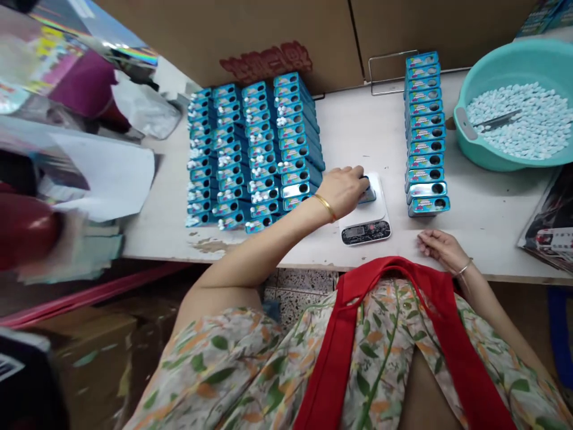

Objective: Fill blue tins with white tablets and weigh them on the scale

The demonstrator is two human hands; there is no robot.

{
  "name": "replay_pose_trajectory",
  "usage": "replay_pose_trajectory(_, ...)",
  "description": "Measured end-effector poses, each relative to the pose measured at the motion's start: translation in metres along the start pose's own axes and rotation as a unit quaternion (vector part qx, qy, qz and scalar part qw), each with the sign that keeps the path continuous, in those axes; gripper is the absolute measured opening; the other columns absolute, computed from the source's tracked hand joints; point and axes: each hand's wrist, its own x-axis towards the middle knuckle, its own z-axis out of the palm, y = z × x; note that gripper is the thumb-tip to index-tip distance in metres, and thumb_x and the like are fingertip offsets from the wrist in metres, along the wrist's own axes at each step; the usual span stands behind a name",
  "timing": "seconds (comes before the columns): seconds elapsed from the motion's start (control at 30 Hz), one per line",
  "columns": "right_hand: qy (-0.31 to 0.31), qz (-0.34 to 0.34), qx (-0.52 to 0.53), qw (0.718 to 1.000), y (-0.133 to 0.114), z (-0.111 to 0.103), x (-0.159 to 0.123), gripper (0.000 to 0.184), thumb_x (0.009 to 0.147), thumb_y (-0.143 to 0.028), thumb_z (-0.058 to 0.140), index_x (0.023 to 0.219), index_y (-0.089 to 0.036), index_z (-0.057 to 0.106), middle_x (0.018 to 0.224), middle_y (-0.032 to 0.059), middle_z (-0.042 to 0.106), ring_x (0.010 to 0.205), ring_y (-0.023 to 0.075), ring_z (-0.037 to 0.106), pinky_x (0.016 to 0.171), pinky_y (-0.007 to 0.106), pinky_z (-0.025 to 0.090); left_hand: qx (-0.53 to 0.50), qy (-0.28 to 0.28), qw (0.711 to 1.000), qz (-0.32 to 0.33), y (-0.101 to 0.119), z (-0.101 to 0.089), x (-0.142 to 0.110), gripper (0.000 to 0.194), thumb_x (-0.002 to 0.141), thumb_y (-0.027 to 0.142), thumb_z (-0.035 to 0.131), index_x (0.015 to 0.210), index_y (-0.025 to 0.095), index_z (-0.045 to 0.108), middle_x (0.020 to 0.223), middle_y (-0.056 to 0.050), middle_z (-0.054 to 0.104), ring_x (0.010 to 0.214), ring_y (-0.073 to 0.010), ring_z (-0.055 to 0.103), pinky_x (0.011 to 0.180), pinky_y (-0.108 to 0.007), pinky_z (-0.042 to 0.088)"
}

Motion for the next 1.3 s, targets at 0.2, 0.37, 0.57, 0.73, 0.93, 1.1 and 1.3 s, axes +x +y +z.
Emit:
replay_pose_trajectory(0.2,-0.024,0.023,-0.053,0.998,0.001,-0.002,-0.019,0.074,0.040,-0.060,0.100,0.091,-0.020,0.064,0.076,0.0048,0.078,0.065,0.0165,0.075,0.063,0.026,0.061,-0.081,0.099,0.992,-0.021,-0.005,-0.008,-0.020,0.021,0.091,0.038,0.071,0.105,0.022,0.069,0.119,-0.011,0.066,0.106,-0.0296,0.063,0.092,-0.044,0.051)
replay_pose_trajectory(0.37,-0.042,-0.053,-0.189,0.980,-0.004,0.012,-0.030,0.065,0.057,-0.074,0.088,0.076,-0.021,0.055,0.062,0.0010,0.071,0.047,0.0111,0.059,0.045,0.022,0.045,-0.170,0.242,0.947,-0.128,-0.005,-0.022,-0.082,0.022,0.100,0.042,0.060,0.106,0.021,0.064,0.100,-0.006,0.067,0.094,-0.0213,0.064,0.087,-0.036,0.053)
replay_pose_trajectory(0.57,0.034,-0.371,-0.330,0.867,-0.045,0.062,-0.021,0.049,0.082,-0.067,0.075,0.073,-0.021,0.062,0.066,-0.0011,0.056,0.060,0.0124,0.048,0.059,0.028,0.043,-0.247,0.302,0.894,-0.218,0.010,0.031,-0.142,0.019,0.100,0.038,0.059,0.093,0.021,0.062,0.087,-0.001,0.068,0.077,-0.0131,0.062,0.074,-0.027,0.053)
replay_pose_trajectory(0.73,0.079,-0.527,-0.391,0.751,-0.089,0.110,0.027,0.038,0.092,-0.058,0.070,0.078,-0.023,0.062,0.079,0.0028,0.055,0.080,0.0188,0.055,0.078,0.036,0.052,-0.323,0.325,0.853,-0.251,0.037,0.075,-0.152,0.018,0.100,0.035,0.061,0.094,0.019,0.065,0.088,-0.003,0.071,0.077,-0.0120,0.064,0.072,-0.025,0.054)
replay_pose_trajectory(0.93,0.048,-0.524,-0.434,0.731,-0.099,0.138,0.077,0.030,0.096,-0.052,0.066,0.091,-0.023,0.068,0.094,0.0044,0.055,0.094,0.0199,0.060,0.093,0.041,0.055,-0.331,0.366,0.839,-0.229,0.052,0.075,-0.138,0.019,0.103,0.036,0.057,0.101,0.019,0.065,0.092,-0.003,0.071,0.080,-0.0127,0.066,0.074,-0.026,0.055)
replay_pose_trajectory(1.1,0.048,-0.512,-0.413,0.751,-0.088,0.132,0.081,0.040,0.105,-0.055,0.048,0.122,-0.025,0.068,0.113,0.0089,0.057,0.112,0.0235,0.061,0.102,0.047,0.055,-0.231,0.388,0.869,-0.201,0.037,0.066,-0.111,0.042,0.104,0.053,0.051,0.129,0.021,0.063,0.129,-0.013,0.069,0.123,-0.0241,0.065,0.107,-0.043,0.050)
replay_pose_trajectory(1.3,0.023,-0.465,-0.383,0.798,-0.074,0.122,0.076,0.054,0.107,-0.059,0.032,0.144,-0.027,0.055,0.124,0.0122,0.061,0.111,0.0241,0.066,0.096,0.045,0.061,-0.181,0.290,0.915,-0.213,0.037,0.061,-0.079,0.071,0.096,0.073,0.049,0.148,0.025,0.054,0.163,-0.013,0.046,0.160,-0.0333,0.027,0.132,-0.058,0.012)
